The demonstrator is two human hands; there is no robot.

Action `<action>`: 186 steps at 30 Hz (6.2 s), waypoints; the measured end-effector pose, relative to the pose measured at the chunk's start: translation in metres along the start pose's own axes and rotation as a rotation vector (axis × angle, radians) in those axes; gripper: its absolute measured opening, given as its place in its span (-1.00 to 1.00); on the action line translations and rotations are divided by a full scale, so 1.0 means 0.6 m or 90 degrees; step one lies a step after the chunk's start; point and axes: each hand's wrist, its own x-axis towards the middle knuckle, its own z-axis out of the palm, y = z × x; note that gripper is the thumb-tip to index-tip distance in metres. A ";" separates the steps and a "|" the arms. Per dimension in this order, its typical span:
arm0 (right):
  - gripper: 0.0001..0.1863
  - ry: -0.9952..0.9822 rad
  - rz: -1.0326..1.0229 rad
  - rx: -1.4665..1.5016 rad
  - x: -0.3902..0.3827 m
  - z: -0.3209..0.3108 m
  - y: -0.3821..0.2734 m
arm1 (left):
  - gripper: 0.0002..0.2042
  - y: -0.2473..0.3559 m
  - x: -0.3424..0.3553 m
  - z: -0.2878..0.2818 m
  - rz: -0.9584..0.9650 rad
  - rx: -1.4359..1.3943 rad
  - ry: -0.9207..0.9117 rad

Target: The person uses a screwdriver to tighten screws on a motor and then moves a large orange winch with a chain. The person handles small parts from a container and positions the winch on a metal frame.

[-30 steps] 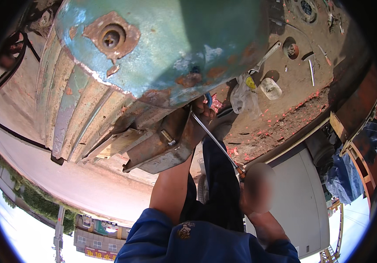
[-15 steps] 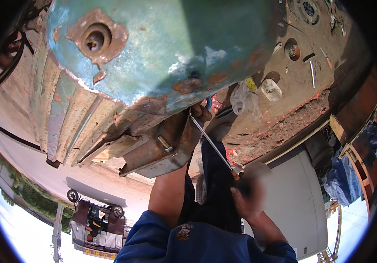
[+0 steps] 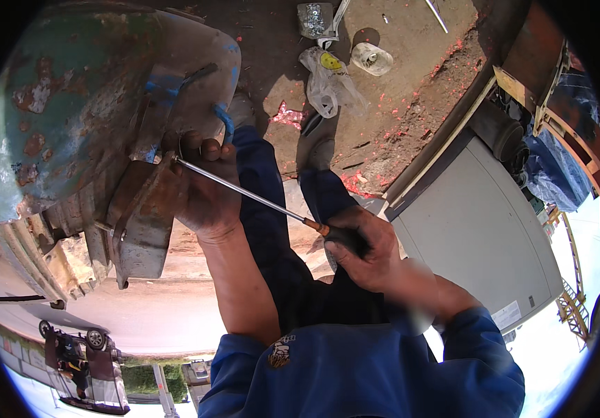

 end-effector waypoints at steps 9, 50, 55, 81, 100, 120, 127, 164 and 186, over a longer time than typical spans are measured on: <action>-0.71 0.017 -0.019 0.022 0.052 -0.069 0.034 | -0.57 -0.115 -0.186 0.128 -0.324 0.423 0.051; -0.76 0.181 -0.203 -0.072 0.153 -0.161 0.066 | -0.62 -0.086 -0.324 0.085 -0.322 0.096 0.291; -0.80 0.079 -0.118 -0.919 0.091 -0.041 -0.204 | -0.54 -0.068 -0.297 0.124 -0.418 0.423 0.131; -0.78 -0.645 -0.271 -1.518 0.277 0.234 -0.486 | -0.65 -0.194 -0.284 0.103 -0.121 0.233 0.437; -0.88 -0.609 -0.449 -1.566 0.272 0.214 -0.465 | -0.84 -0.250 -0.314 0.091 -0.093 0.672 0.585; -0.60 -0.402 -0.080 -1.585 0.192 0.268 -0.473 | -0.74 -0.193 -0.176 0.207 0.052 0.943 0.770; -0.77 -0.092 -0.170 -1.507 0.084 0.093 -0.485 | -0.78 -0.183 -0.311 0.197 -0.180 0.998 0.429; -0.57 0.668 -0.173 -0.531 -0.569 -0.639 0.179 | -0.93 -0.156 -0.866 0.302 -0.253 0.752 0.515; -0.60 0.041 -0.590 -0.700 -0.865 -0.350 0.271 | -0.65 -0.474 -0.886 0.681 -0.191 0.797 -0.049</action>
